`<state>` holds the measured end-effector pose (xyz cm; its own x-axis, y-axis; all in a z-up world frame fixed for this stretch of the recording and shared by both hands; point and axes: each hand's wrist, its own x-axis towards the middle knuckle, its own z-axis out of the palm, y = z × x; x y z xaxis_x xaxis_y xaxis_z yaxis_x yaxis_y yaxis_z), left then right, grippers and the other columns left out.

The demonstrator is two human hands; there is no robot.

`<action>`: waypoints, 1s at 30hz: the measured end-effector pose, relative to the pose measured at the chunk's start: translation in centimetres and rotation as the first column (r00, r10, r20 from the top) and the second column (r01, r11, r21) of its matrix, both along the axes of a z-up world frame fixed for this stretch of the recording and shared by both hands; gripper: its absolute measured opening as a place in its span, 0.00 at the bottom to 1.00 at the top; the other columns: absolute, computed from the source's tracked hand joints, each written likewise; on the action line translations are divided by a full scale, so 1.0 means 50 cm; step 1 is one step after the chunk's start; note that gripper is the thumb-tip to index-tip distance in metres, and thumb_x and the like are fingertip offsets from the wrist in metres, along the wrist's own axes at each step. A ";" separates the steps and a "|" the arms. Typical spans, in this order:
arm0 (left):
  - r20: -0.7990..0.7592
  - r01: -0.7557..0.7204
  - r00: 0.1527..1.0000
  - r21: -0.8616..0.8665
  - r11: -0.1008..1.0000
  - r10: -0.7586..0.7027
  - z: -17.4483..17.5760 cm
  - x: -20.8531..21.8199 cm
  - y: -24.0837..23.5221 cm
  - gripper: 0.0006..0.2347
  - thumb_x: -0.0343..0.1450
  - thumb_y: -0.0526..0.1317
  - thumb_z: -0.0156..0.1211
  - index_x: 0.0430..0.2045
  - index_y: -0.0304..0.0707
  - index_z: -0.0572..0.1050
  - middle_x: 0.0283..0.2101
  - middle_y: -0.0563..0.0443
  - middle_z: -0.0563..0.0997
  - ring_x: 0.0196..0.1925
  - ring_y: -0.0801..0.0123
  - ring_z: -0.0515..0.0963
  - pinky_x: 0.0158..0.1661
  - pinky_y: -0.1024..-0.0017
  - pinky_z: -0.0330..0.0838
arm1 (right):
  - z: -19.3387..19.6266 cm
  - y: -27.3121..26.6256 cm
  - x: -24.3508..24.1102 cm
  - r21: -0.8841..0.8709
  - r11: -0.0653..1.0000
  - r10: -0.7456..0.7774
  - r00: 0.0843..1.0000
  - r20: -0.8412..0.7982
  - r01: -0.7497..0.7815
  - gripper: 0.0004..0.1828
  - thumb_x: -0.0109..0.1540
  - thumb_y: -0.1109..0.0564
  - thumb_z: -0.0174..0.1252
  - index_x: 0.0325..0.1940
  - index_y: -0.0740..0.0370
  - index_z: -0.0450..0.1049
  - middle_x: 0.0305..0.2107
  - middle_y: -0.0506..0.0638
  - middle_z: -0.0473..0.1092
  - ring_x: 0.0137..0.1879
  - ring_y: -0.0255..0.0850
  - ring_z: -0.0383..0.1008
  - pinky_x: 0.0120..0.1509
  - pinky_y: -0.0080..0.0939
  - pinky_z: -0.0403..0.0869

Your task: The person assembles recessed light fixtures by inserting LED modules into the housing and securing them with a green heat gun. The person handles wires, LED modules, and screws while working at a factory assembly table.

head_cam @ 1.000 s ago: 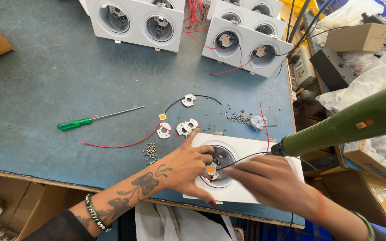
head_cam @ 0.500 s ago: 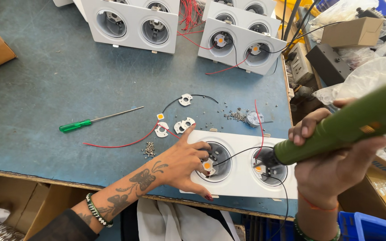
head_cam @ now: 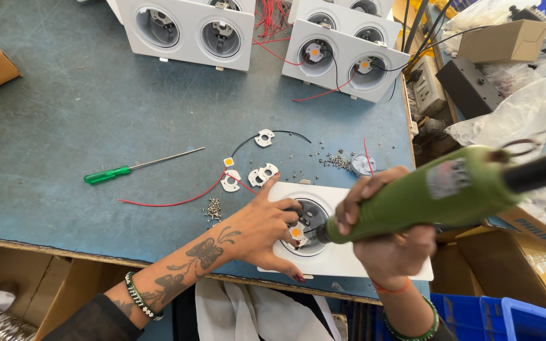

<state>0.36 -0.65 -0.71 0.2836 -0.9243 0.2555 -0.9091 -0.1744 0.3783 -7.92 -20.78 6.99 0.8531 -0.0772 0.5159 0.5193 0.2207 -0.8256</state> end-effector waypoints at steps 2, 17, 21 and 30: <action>-0.002 -0.005 1.000 0.006 1.000 0.005 0.001 -0.002 0.001 0.33 0.60 0.73 0.55 0.27 0.38 0.87 0.35 0.47 0.81 0.62 0.59 0.73 0.70 0.26 0.30 | -0.019 0.005 0.014 0.036 0.998 0.061 0.998 -0.021 -0.060 0.42 0.62 0.23 0.58 0.47 0.65 0.59 0.26 0.57 0.63 0.29 0.42 0.65 0.36 0.41 0.69; -0.020 -0.015 1.000 0.070 0.997 0.016 0.003 -0.001 -0.002 0.33 0.61 0.73 0.54 0.27 0.37 0.87 0.32 0.48 0.80 0.62 0.60 0.72 0.69 0.25 0.30 | -0.083 -0.016 0.014 0.066 0.993 0.104 0.994 -0.045 -0.101 0.41 0.61 0.23 0.60 0.48 0.64 0.59 0.28 0.57 0.65 0.31 0.42 0.67 0.39 0.41 0.70; -0.040 -0.013 0.999 0.071 0.997 0.015 0.002 -0.002 -0.002 0.34 0.61 0.73 0.53 0.28 0.39 0.87 0.31 0.48 0.80 0.62 0.60 0.73 0.69 0.24 0.30 | -0.087 -0.015 0.014 0.062 0.990 0.130 0.991 -0.039 -0.128 0.41 0.61 0.24 0.60 0.48 0.64 0.60 0.28 0.57 0.65 0.32 0.41 0.67 0.38 0.41 0.70; -0.002 -0.016 1.000 0.004 1.000 0.016 -0.001 -0.009 -0.001 0.33 0.60 0.73 0.54 0.25 0.38 0.87 0.32 0.47 0.80 0.61 0.58 0.73 0.69 0.24 0.32 | -0.093 -0.016 0.016 0.089 0.974 0.216 0.971 -0.104 -0.207 0.41 0.59 0.26 0.65 0.48 0.64 0.61 0.28 0.57 0.65 0.32 0.42 0.67 0.38 0.41 0.70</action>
